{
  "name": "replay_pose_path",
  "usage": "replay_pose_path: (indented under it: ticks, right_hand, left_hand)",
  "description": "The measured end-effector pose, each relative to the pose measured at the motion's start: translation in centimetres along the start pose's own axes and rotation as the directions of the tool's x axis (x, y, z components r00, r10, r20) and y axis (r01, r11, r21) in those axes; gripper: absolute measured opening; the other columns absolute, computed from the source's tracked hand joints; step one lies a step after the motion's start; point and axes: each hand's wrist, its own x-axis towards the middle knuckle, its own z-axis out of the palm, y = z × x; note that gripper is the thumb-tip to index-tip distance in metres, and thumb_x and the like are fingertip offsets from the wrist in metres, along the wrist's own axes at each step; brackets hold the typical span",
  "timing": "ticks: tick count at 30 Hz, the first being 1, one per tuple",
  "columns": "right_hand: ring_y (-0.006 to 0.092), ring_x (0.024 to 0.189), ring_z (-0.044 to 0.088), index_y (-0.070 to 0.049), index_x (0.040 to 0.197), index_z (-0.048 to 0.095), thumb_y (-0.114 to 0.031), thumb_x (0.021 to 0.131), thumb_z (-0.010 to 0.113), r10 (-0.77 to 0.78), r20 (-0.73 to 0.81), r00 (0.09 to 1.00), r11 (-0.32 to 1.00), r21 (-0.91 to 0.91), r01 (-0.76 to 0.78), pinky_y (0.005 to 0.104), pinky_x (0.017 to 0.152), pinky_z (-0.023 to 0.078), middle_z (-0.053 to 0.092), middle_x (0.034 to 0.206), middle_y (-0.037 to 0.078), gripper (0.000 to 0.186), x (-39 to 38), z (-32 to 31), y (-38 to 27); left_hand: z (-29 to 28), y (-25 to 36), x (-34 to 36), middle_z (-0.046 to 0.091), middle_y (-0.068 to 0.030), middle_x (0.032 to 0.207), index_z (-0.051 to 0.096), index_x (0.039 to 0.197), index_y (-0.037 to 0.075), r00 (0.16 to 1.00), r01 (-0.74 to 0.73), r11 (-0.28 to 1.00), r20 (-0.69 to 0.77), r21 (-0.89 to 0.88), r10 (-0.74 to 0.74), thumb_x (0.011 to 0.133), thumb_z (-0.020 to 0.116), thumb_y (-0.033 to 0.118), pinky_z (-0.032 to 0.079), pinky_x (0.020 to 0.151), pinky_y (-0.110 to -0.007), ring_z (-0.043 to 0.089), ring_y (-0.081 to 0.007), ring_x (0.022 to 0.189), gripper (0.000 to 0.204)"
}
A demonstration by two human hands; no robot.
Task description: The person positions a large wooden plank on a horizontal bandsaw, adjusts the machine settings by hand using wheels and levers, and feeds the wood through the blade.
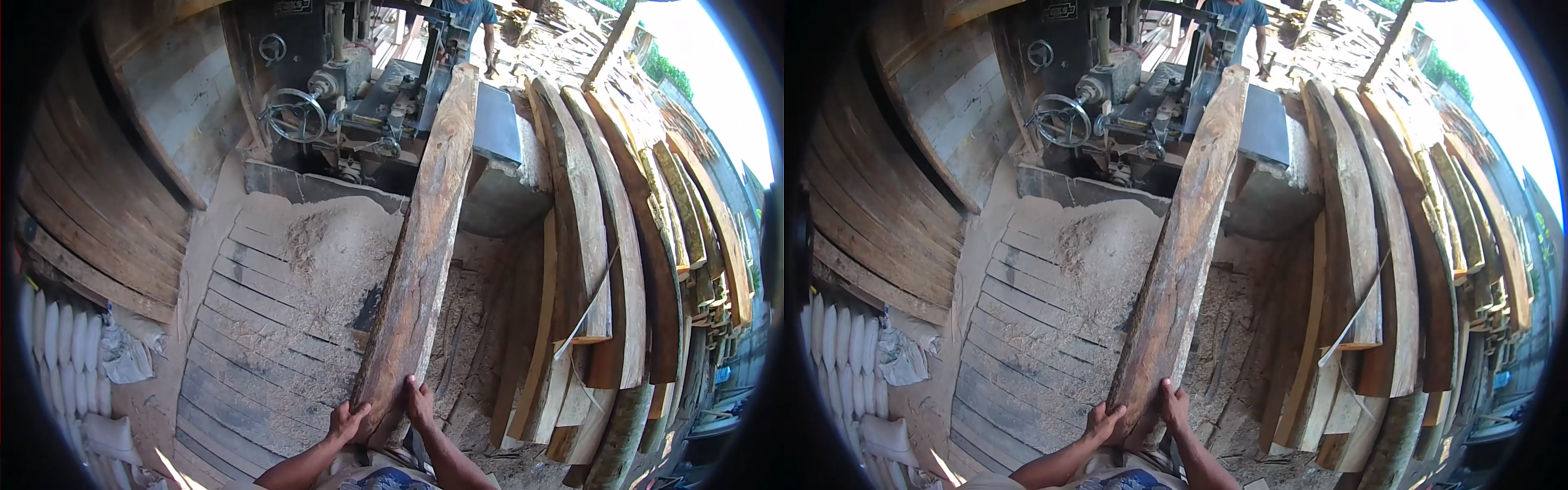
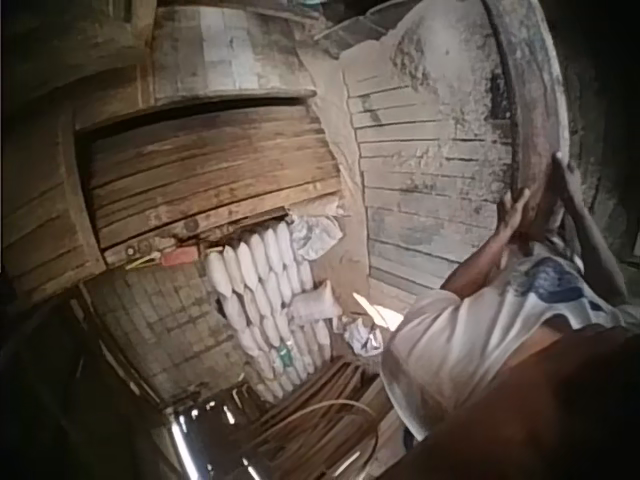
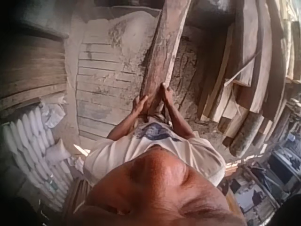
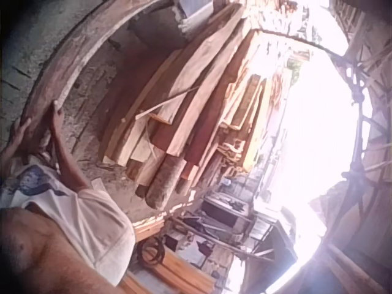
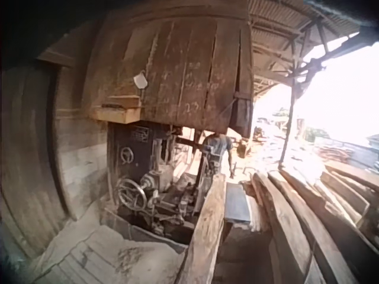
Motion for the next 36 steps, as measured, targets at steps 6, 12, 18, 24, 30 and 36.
replay_pose_path:
  ticks: [6, 12, 18, 24, 30, 36]
  right_hand:
    - [0.0084, 0.068, 0.047, 0.000, 0.103, 0.060, -0.048, 0.094, 0.054, -0.068, 0.050, 0.996, 0.996, 0.069, 0.065, 0.0253, 0.061, 0.039, 0.057, 0.080, -0.002, 0.049, 11.7, 0.4, -8.2]
    - [0.0122, 0.081, 0.054, 0.003, 0.114, 0.058, -0.048, 0.093, 0.055, -0.063, 0.018, 0.998, 0.997, 0.042, 0.062, 0.0271, 0.073, 0.044, 0.062, 0.095, 0.004, 0.056, 22.2, 0.5, -18.4]
    - [0.0215, 0.087, 0.060, 0.005, 0.118, 0.053, -0.052, 0.089, 0.058, -0.207, -0.062, 0.976, 0.975, 0.070, 0.211, 0.0327, 0.081, 0.047, 0.065, 0.100, 0.012, 0.064, 34.4, 1.0, -28.3]
    - [0.0434, 0.133, 0.033, 0.007, 0.143, 0.024, -0.039, 0.091, 0.057, -0.564, -0.141, 0.814, 0.678, -0.641, 0.359, 0.0446, 0.109, 0.030, 0.028, 0.144, 0.032, 0.076, 37.5, 2.5, -32.1]
    - [0.0444, 0.140, 0.017, 0.008, 0.145, 0.011, -0.036, 0.101, 0.036, -0.620, -0.128, 0.774, 0.690, -0.560, 0.460, 0.0429, 0.113, 0.023, 0.013, 0.150, 0.033, 0.068, 46.6, 5.0, -37.4]
    - [0.0383, 0.142, 0.018, 0.005, 0.146, 0.015, -0.041, 0.100, 0.041, -0.594, 0.059, 0.802, 0.677, -0.502, 0.538, 0.0375, 0.114, 0.022, 0.016, 0.152, 0.028, 0.070, 53.2, 0.7, -46.3]
  left_hand:
    - [1.0, 11.2, 10.0, 0.069, -0.0177, 0.097, 0.065, 0.104, 0.001, 1.000, -0.027, 0.999, -0.012, -0.032, 0.027, 0.080, 0.068, 0.047, 0.050, 0.079, -0.038, 0.066, -0.0296, 0.093, 0.052]
    - [4.6, 16.1, 22.9, 0.069, -0.0195, 0.097, 0.066, 0.103, 0.000, 0.996, -0.092, 0.991, -0.027, -0.100, 0.089, 0.079, 0.068, 0.048, 0.050, 0.080, -0.039, 0.066, -0.0314, 0.093, 0.054]
    - [6.8, 27.6, 34.9, 0.070, -0.0156, 0.093, 0.068, 0.099, 0.001, 0.989, -0.148, 0.973, -0.024, -0.175, 0.146, 0.081, 0.067, 0.045, 0.050, 0.076, -0.038, 0.067, -0.0276, 0.089, 0.047]
    - [10.3, 34.2, 49.0, 0.070, -0.0139, 0.093, 0.068, 0.098, 0.002, 0.999, -0.044, 0.985, -0.017, -0.166, 0.042, 0.079, 0.068, 0.050, 0.050, 0.076, -0.036, 0.067, -0.0259, 0.088, 0.052]
    - [9.3, 46.4, 59.4, 0.059, -0.0038, 0.085, 0.055, 0.090, 0.005, 0.996, -0.086, 0.959, -0.038, -0.268, 0.079, 0.089, 0.054, 0.058, 0.045, 0.072, -0.033, 0.056, -0.0171, 0.077, 0.053]
    - [6.9, 39.3, 62.0, 0.059, -0.0056, 0.086, 0.051, 0.096, 0.003, 0.925, -0.250, 0.936, -0.345, -0.248, 0.156, 0.094, 0.056, 0.040, 0.049, 0.072, -0.028, 0.058, -0.0130, 0.078, 0.037]
